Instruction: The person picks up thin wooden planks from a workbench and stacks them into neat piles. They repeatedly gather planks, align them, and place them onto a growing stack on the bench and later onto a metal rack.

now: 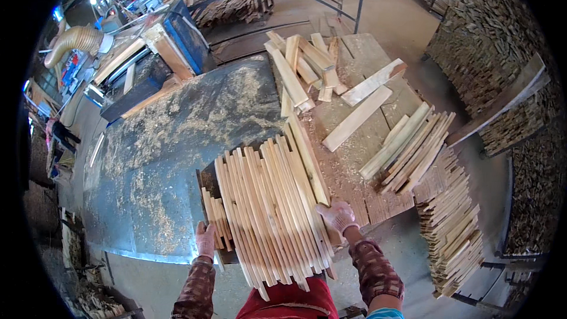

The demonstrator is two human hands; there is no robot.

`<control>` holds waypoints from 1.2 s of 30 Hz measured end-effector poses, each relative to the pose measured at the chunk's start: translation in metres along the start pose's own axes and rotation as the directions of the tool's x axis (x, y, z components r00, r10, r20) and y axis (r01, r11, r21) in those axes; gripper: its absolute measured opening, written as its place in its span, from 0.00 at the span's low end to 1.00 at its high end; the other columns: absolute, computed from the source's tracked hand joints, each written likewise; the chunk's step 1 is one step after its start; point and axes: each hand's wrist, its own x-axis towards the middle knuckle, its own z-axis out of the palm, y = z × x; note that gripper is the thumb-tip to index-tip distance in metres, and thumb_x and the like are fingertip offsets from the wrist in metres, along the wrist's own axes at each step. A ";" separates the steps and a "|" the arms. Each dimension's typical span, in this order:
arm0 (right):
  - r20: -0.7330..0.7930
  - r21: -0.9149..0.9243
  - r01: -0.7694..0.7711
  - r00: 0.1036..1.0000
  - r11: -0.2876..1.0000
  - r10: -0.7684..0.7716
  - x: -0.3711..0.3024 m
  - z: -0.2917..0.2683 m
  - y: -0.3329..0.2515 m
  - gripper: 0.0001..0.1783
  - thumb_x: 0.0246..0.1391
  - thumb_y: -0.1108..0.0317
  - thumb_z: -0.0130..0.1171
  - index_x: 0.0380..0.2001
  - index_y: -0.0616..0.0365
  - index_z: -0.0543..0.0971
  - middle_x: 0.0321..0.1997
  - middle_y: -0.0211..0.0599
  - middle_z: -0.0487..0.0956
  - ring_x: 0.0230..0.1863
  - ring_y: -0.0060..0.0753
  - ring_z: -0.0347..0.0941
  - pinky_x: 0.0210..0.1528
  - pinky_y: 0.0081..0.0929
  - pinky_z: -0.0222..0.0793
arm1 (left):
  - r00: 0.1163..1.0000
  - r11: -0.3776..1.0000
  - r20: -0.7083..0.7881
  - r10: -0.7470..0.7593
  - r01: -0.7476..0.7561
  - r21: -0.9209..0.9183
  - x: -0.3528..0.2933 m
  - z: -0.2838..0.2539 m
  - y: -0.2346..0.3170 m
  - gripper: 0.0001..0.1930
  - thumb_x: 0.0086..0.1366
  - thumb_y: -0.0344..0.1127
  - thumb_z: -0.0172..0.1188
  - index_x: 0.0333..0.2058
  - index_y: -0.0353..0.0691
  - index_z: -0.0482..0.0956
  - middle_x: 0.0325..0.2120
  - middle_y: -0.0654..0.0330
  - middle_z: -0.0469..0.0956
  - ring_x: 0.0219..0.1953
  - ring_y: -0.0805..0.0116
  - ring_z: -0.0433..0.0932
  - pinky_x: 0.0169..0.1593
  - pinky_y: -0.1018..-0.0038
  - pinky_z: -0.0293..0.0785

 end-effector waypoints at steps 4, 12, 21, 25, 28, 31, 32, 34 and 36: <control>-0.227 -0.035 0.030 0.973 0.999 -0.037 0.004 0.023 0.013 0.47 0.50 0.33 0.57 0.62 0.60 0.71 0.64 0.60 0.69 0.65 0.59 0.65 0.65 0.45 0.62 | 0.998 0.996 0.012 0.061 -0.062 0.060 -0.026 0.008 0.028 0.35 0.60 0.46 0.66 0.62 0.34 0.68 0.51 0.48 0.80 0.52 0.59 0.78 0.56 0.67 0.72; -0.172 0.283 -0.004 0.984 0.959 0.055 0.002 0.026 -0.002 0.35 0.51 0.46 0.66 0.50 0.69 0.77 0.43 0.46 0.85 0.46 0.37 0.80 0.49 0.34 0.71 | 0.999 0.965 -0.005 0.054 -0.051 0.259 -0.038 -0.010 0.054 0.31 0.58 0.50 0.64 0.57 0.40 0.72 0.45 0.46 0.81 0.50 0.45 0.79 0.53 0.58 0.74; 0.059 0.496 -0.046 0.998 0.867 0.019 0.027 0.019 -0.006 0.25 0.59 0.56 0.65 0.54 0.59 0.79 0.49 0.34 0.82 0.46 0.29 0.78 0.51 0.26 0.72 | 0.994 0.978 0.113 -0.003 -0.020 0.207 -0.034 -0.033 0.058 0.35 0.58 0.51 0.66 0.59 0.36 0.70 0.46 0.46 0.81 0.52 0.50 0.79 0.55 0.62 0.73; 0.077 0.640 -0.006 0.995 0.768 -0.056 0.034 0.054 0.017 0.27 0.57 0.54 0.66 0.53 0.62 0.78 0.47 0.34 0.83 0.46 0.32 0.79 0.51 0.27 0.73 | 0.986 0.991 0.165 0.012 -0.034 0.132 -0.018 -0.027 0.032 0.35 0.61 0.49 0.65 0.62 0.35 0.68 0.49 0.47 0.80 0.53 0.54 0.79 0.56 0.64 0.73; 0.015 0.309 0.220 0.972 0.925 -0.236 -0.002 0.042 -0.033 0.23 0.58 0.58 0.63 0.51 0.60 0.79 0.47 0.44 0.82 0.47 0.40 0.79 0.51 0.33 0.75 | 0.989 0.979 0.149 0.018 -0.048 0.199 -0.011 -0.029 0.026 0.37 0.64 0.48 0.63 0.65 0.32 0.63 0.51 0.46 0.79 0.54 0.55 0.78 0.58 0.66 0.72; -0.043 0.022 0.313 0.949 0.950 -0.312 -0.009 0.057 -0.062 0.25 0.57 0.53 0.61 0.52 0.58 0.78 0.46 0.54 0.80 0.47 0.52 0.78 0.48 0.42 0.75 | 0.976 0.990 0.163 0.142 -0.144 -0.003 0.031 -0.030 -0.029 0.35 0.67 0.49 0.61 0.63 0.29 0.65 0.44 0.47 0.81 0.43 0.54 0.80 0.47 0.63 0.75; -0.060 -0.037 0.255 0.965 0.966 -0.257 -0.016 0.068 -0.079 0.27 0.57 0.50 0.61 0.53 0.58 0.77 0.45 0.55 0.80 0.47 0.56 0.77 0.47 0.46 0.75 | 0.979 0.985 0.124 0.159 -0.166 0.051 0.039 -0.036 -0.043 0.34 0.66 0.49 0.62 0.62 0.30 0.67 0.40 0.48 0.82 0.38 0.54 0.79 0.41 0.62 0.76; -0.137 -0.169 0.054 0.988 0.984 -0.078 -0.018 0.089 -0.125 0.32 0.57 0.43 0.58 0.54 0.56 0.75 0.43 0.56 0.79 0.47 0.60 0.76 0.47 0.50 0.73 | 0.982 0.983 0.099 0.162 -0.152 -0.101 0.041 -0.052 -0.025 0.28 0.65 0.44 0.66 0.57 0.34 0.72 0.38 0.52 0.81 0.35 0.62 0.77 0.42 0.68 0.74; -0.158 -0.224 0.006 0.986 0.975 -0.043 -0.006 0.102 -0.136 0.33 0.58 0.40 0.57 0.54 0.57 0.74 0.44 0.57 0.79 0.48 0.61 0.76 0.48 0.52 0.72 | 0.967 0.995 0.239 -0.087 0.096 -0.027 0.038 -0.071 0.014 0.30 0.63 0.48 0.67 0.57 0.35 0.72 0.44 0.49 0.80 0.45 0.57 0.77 0.51 0.65 0.72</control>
